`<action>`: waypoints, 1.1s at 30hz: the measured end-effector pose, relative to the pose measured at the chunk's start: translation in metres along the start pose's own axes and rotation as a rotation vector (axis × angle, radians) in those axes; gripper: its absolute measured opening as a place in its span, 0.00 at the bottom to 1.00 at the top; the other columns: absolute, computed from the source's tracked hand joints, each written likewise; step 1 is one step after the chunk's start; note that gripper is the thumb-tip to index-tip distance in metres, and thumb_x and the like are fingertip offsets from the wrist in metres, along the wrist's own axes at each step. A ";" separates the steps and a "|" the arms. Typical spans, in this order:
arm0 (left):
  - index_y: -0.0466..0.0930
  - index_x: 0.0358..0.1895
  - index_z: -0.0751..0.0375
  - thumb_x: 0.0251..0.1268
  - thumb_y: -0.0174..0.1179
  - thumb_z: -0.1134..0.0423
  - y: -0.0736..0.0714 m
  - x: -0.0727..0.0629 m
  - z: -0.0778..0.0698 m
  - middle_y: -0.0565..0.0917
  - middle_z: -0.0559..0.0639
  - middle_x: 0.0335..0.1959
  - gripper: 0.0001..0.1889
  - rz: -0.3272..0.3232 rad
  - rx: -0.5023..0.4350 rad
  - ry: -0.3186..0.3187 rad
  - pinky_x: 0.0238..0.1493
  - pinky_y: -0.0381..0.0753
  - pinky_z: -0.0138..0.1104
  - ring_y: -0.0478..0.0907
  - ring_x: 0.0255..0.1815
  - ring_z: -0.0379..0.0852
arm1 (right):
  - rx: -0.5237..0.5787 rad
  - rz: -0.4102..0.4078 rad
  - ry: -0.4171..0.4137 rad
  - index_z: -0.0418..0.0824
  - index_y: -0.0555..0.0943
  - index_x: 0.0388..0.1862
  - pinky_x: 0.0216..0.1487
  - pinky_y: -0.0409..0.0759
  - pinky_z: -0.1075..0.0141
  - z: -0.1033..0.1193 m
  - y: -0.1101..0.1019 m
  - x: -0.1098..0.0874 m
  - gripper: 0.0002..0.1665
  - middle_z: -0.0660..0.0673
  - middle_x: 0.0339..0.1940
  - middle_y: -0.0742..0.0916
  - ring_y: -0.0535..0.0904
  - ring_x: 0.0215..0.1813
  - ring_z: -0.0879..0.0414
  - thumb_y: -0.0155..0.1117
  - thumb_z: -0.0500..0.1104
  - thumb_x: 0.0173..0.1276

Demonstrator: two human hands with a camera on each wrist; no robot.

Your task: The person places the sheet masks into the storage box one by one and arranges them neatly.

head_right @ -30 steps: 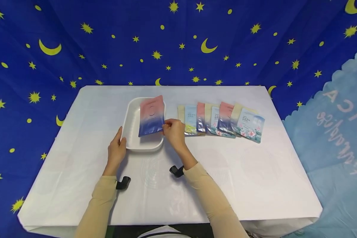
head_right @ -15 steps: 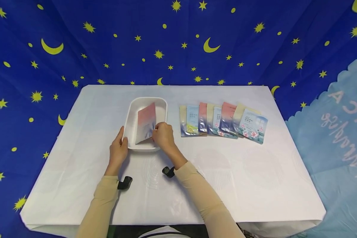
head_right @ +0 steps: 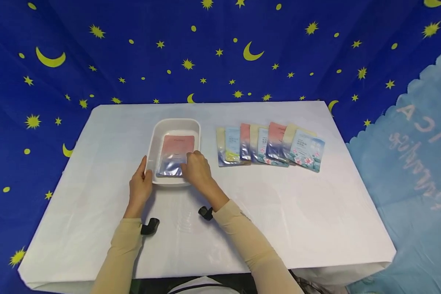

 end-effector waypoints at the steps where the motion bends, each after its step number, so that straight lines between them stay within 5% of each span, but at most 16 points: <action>1: 0.60 0.75 0.58 0.73 0.43 0.65 0.000 0.000 0.000 0.64 0.54 0.19 0.27 0.002 0.002 -0.004 0.23 0.60 0.37 0.57 0.16 0.39 | 0.022 -0.005 -0.019 0.28 0.85 0.42 0.37 0.82 0.58 0.000 -0.003 -0.002 0.14 0.36 0.30 0.85 0.82 0.35 0.46 0.67 0.38 0.61; 6: 0.59 0.76 0.57 0.73 0.42 0.64 0.003 0.000 0.001 0.68 0.58 0.21 0.28 0.022 0.006 -0.013 0.24 0.61 0.38 0.58 0.17 0.42 | 0.122 -0.086 -0.055 0.30 0.82 0.54 0.35 0.81 0.63 -0.018 -0.030 -0.022 0.22 0.39 0.33 0.86 0.84 0.32 0.51 0.69 0.40 0.63; 12: 0.59 0.76 0.57 0.73 0.43 0.64 0.004 0.003 0.000 0.63 0.52 0.19 0.28 0.015 0.003 -0.019 0.25 0.61 0.39 0.58 0.18 0.43 | 0.152 -0.267 0.011 0.30 0.81 0.55 0.33 0.83 0.57 -0.069 -0.087 -0.045 0.23 0.36 0.36 0.86 0.84 0.30 0.46 0.70 0.40 0.62; 15: 0.59 0.76 0.56 0.73 0.42 0.64 0.005 0.003 0.001 0.69 0.60 0.23 0.28 0.009 -0.002 -0.027 0.26 0.61 0.39 0.58 0.19 0.44 | 0.087 -0.380 0.087 0.31 0.82 0.54 0.32 0.82 0.53 -0.105 -0.116 -0.055 0.23 0.35 0.37 0.86 0.85 0.31 0.44 0.71 0.39 0.61; 18: 0.58 0.76 0.56 0.73 0.42 0.65 0.008 0.003 0.002 0.78 0.70 0.43 0.28 0.020 -0.012 -0.036 0.29 0.62 0.40 0.58 0.20 0.45 | -0.001 -0.467 0.213 0.32 0.81 0.55 0.33 0.80 0.51 -0.146 -0.142 -0.070 0.23 0.33 0.39 0.86 0.84 0.33 0.42 0.70 0.41 0.62; 21: 0.57 0.76 0.55 0.74 0.41 0.64 0.008 0.003 0.004 0.77 0.71 0.45 0.28 0.032 -0.012 -0.049 0.29 0.63 0.40 0.58 0.20 0.44 | -0.097 -0.495 0.378 0.33 0.80 0.58 0.37 0.78 0.46 -0.187 -0.165 -0.082 0.25 0.33 0.43 0.85 0.84 0.38 0.38 0.67 0.44 0.65; 24: 0.56 0.77 0.54 0.75 0.41 0.63 0.009 0.004 0.005 0.74 0.67 0.35 0.28 0.038 -0.010 -0.049 0.28 0.63 0.39 0.58 0.18 0.41 | -0.173 -0.446 0.572 0.34 0.75 0.65 0.43 0.76 0.39 -0.230 -0.182 -0.096 0.30 0.30 0.51 0.82 0.80 0.46 0.32 0.63 0.48 0.68; 28: 0.57 0.77 0.54 0.75 0.41 0.63 0.010 0.005 0.004 0.69 0.60 0.27 0.28 0.036 -0.009 -0.046 0.27 0.61 0.39 0.58 0.17 0.40 | -0.227 -0.237 0.795 0.33 0.58 0.76 0.52 0.72 0.34 -0.277 -0.191 -0.110 0.42 0.22 0.60 0.72 0.73 0.54 0.24 0.54 0.55 0.72; 33: 0.57 0.76 0.55 0.74 0.42 0.63 0.008 0.004 0.005 0.64 0.52 0.21 0.28 0.023 -0.004 -0.047 0.25 0.61 0.38 0.58 0.17 0.40 | -0.205 -0.051 0.916 0.31 0.45 0.78 0.58 0.66 0.33 -0.312 -0.193 -0.119 0.51 0.17 0.66 0.62 0.67 0.59 0.20 0.47 0.63 0.73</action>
Point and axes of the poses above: each hand's wrist, its own x-axis towards the middle knuckle, its own y-axis out of the palm, z = x × y, the point moved 7 cm from there along x, towards the middle knuckle
